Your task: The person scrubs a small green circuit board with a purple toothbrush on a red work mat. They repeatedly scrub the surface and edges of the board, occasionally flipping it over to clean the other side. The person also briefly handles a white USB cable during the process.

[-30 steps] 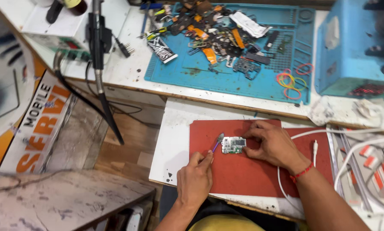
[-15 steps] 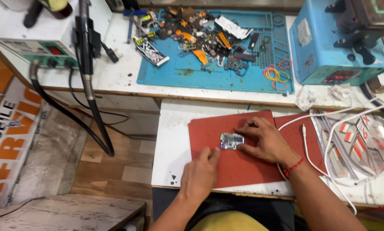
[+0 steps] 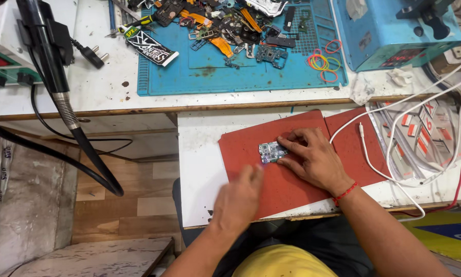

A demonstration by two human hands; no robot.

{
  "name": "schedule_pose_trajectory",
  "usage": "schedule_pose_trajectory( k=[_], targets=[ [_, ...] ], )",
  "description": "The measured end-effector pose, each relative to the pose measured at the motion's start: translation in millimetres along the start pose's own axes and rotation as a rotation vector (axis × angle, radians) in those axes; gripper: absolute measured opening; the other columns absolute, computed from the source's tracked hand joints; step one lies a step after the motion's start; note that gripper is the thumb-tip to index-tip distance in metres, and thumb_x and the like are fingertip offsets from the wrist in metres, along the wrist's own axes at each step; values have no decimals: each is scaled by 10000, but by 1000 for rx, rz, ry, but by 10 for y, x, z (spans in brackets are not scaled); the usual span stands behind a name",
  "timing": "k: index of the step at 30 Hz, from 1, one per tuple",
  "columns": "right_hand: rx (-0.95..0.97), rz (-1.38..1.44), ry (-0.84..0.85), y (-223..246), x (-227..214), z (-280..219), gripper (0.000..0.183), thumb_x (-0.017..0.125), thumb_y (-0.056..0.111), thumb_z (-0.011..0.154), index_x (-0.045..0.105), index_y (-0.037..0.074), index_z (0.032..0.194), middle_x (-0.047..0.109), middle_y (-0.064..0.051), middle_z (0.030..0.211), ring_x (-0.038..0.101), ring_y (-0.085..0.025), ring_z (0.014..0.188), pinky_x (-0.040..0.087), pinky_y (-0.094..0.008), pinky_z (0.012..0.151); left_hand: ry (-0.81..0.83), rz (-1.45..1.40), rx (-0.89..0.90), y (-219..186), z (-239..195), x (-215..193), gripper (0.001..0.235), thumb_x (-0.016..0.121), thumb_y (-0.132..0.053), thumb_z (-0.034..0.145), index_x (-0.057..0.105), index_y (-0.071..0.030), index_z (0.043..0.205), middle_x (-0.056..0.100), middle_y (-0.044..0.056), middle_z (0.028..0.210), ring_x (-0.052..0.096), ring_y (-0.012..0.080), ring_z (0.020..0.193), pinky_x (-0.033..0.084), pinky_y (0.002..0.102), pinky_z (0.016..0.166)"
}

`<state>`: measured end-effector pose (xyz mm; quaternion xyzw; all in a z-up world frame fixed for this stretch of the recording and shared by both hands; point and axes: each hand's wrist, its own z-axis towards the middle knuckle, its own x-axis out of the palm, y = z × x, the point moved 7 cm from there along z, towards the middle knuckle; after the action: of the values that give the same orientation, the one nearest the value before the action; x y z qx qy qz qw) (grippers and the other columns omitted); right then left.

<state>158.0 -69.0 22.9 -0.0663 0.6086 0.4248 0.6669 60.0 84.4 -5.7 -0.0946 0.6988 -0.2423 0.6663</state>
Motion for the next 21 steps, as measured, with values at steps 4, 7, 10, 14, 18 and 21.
schedule_pose_trajectory(
  k=[4, 7, 10, 14, 18, 21],
  targets=[
    [0, 42, -5, 12, -18, 8, 502, 841, 290, 775, 740, 138, 1243, 640, -78, 1145, 572, -310, 1048, 504, -431, 922, -120, 0, -35, 11, -52, -62, 420, 588, -28, 914, 583, -27, 1334, 619, 140, 990, 677, 353, 581, 557, 484, 503],
    [-41, 77, -22, -8, -44, -23, 490, 824, 243, 774, 732, 118, 1239, 629, -87, 1138, 574, -317, 1066, 495, -439, 944, -155, -3, -48, 30, 43, -97, 413, 590, -31, 900, 600, -41, 1313, 617, 140, 1008, 680, 353, 602, 558, 487, 525],
    [-80, 91, -22, -12, -51, -26, 489, 807, 236, 766, 725, 113, 1232, 623, -95, 1137, 576, -322, 1064, 486, -450, 952, -60, 22, -21, -175, -35, -27, 410, 589, -31, 900, 648, -58, 1305, 610, 149, 970, 669, 382, 578, 543, 515, 511],
    [-112, 80, 24, -13, -41, -52, 459, 802, 271, 786, 731, 129, 1217, 634, -76, 1132, 585, -305, 1055, 454, -467, 922, -252, 19, -147, -143, -66, -187, 318, 603, -73, 913, 701, -61, 1216, 622, 133, 959, 671, 386, 602, 545, 503, 535],
    [-116, 116, 85, -70, -14, -60, 429, 797, 278, 793, 743, 153, 1200, 646, -51, 1133, 590, -284, 1055, 443, -452, 891, -229, 47, -125, -389, -120, -17, 341, 573, -48, 904, 700, -71, 1220, 629, 130, 968, 687, 379, 617, 553, 514, 578],
    [-169, 123, 33, -111, -37, -45, 368, 792, 260, 800, 754, 155, 1150, 655, -44, 1103, 612, -283, 1059, 456, -449, 925, -341, 52, -313, -187, -88, -175, 232, 583, -124, 985, 718, -84, 1170, 644, 129, 956, 683, 402, 688, 548, 514, 601]
  ],
)
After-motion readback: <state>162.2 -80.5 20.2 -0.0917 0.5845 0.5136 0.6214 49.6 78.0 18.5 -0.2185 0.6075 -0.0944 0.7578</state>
